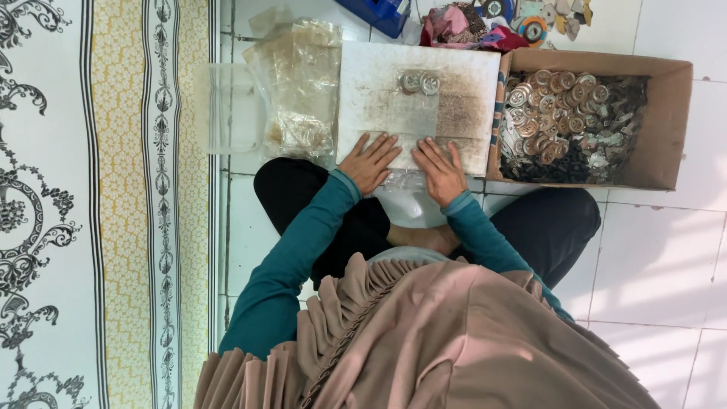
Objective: The person sorts coins by taking them from a cardboard box, inspecting them, and placing them in stacks on a white surface or into small plastic bags.
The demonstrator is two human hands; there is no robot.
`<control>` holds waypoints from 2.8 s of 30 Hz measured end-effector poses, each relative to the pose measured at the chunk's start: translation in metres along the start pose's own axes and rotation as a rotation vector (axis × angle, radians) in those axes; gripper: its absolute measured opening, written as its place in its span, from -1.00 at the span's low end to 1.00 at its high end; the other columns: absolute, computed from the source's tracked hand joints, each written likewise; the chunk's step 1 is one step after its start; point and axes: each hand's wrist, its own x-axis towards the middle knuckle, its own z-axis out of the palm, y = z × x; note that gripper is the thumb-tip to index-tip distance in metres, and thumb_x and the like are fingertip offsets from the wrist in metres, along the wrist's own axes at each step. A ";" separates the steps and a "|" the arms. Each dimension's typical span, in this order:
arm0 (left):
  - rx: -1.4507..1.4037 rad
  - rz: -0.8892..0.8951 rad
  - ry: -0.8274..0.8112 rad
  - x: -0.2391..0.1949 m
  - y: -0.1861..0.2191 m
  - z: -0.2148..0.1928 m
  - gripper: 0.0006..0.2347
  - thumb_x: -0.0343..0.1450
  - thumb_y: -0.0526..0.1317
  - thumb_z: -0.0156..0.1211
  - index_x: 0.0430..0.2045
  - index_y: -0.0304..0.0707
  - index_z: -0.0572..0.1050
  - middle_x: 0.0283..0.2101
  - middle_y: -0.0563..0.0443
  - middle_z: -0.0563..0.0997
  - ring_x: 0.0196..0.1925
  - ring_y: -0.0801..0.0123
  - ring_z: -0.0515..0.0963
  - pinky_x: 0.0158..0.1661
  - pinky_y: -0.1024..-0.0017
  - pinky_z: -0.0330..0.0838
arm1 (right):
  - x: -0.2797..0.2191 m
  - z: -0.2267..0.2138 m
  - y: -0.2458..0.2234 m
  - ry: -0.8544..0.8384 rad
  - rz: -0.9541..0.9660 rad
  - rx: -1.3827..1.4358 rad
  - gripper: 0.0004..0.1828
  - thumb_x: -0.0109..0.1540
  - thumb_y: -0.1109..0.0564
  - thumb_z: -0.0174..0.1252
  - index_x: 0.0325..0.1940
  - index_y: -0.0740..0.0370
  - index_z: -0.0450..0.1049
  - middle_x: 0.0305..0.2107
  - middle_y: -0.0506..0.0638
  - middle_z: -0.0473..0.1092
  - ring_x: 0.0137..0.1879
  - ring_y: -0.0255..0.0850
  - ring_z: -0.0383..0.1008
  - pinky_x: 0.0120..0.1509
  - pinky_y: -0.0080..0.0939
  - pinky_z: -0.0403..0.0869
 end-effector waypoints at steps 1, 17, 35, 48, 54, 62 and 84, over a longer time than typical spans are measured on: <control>0.001 -0.003 -0.001 -0.001 -0.001 -0.005 -0.52 0.60 0.00 -0.12 0.45 -0.09 0.15 0.54 -0.14 0.07 0.55 0.05 0.06 0.41 -0.22 -0.01 | -0.002 -0.006 -0.002 -0.001 -0.002 0.002 -0.44 0.42 0.22 -0.18 0.51 -0.04 0.32 0.45 -0.02 0.23 0.55 -0.06 0.18 0.59 0.33 0.01; -0.147 -0.121 0.216 -0.006 0.000 0.022 -0.68 0.41 -0.17 0.32 0.06 0.03 0.51 0.25 0.04 0.50 0.39 0.05 0.35 0.25 -0.04 0.29 | -0.012 -0.008 0.005 0.094 0.119 0.123 -0.48 0.22 0.21 0.16 0.26 -0.13 0.53 0.24 -0.16 0.42 0.42 -0.14 0.33 0.48 0.14 0.01; -0.264 -0.778 0.147 0.055 -0.010 0.028 -0.85 0.53 0.03 0.12 -0.24 0.11 0.55 -0.53 0.26 0.65 -0.34 0.42 0.66 -0.13 0.36 0.39 | 0.035 0.050 0.053 0.169 0.774 0.249 -0.79 0.32 -0.17 0.33 -0.11 -0.08 0.67 -0.38 -0.04 0.58 -0.16 0.00 0.59 -0.01 0.07 0.52; -0.394 -0.993 0.136 0.090 0.013 -0.026 -0.72 0.58 -0.08 0.05 0.16 -0.04 0.34 -0.31 -0.15 0.67 -0.14 0.07 0.69 0.00 0.12 0.47 | 0.064 0.039 0.053 -0.085 1.030 0.158 -0.77 0.25 -0.28 0.30 -0.11 -0.26 0.55 -0.30 -0.17 0.60 0.02 -0.03 0.60 0.18 0.04 0.38; -0.131 -0.581 0.234 0.085 0.009 0.030 -0.69 0.58 -0.12 0.00 0.25 0.10 0.26 0.20 -0.03 0.32 0.22 0.09 0.49 0.12 0.03 0.46 | 0.071 0.024 0.041 -0.117 1.016 0.117 -0.74 0.24 -0.27 0.29 -0.09 -0.23 0.54 -0.21 -0.15 0.61 0.04 0.00 0.60 0.23 0.04 0.35; -0.052 -0.384 -0.494 0.101 0.011 -0.016 -0.21 0.56 0.38 -0.32 0.54 -0.16 -0.28 0.60 -0.22 -0.36 0.63 0.00 -0.38 0.49 -0.22 -0.53 | 0.064 0.042 0.058 -0.163 1.043 0.150 -0.72 0.25 -0.27 0.27 -0.04 -0.24 0.50 -0.09 -0.18 0.60 0.12 -0.01 0.57 0.28 0.05 0.31; 0.007 -0.296 -0.451 0.095 0.001 -0.001 -0.22 0.47 0.30 -0.27 0.55 -0.03 -0.29 0.60 -0.07 -0.42 0.61 -0.04 -0.44 0.43 -0.45 -0.55 | 0.067 0.035 0.007 -0.257 0.471 -0.033 -0.22 0.50 -0.40 -0.52 0.68 0.04 -0.23 0.61 0.01 -0.24 0.70 -0.11 -0.37 0.60 0.54 -0.50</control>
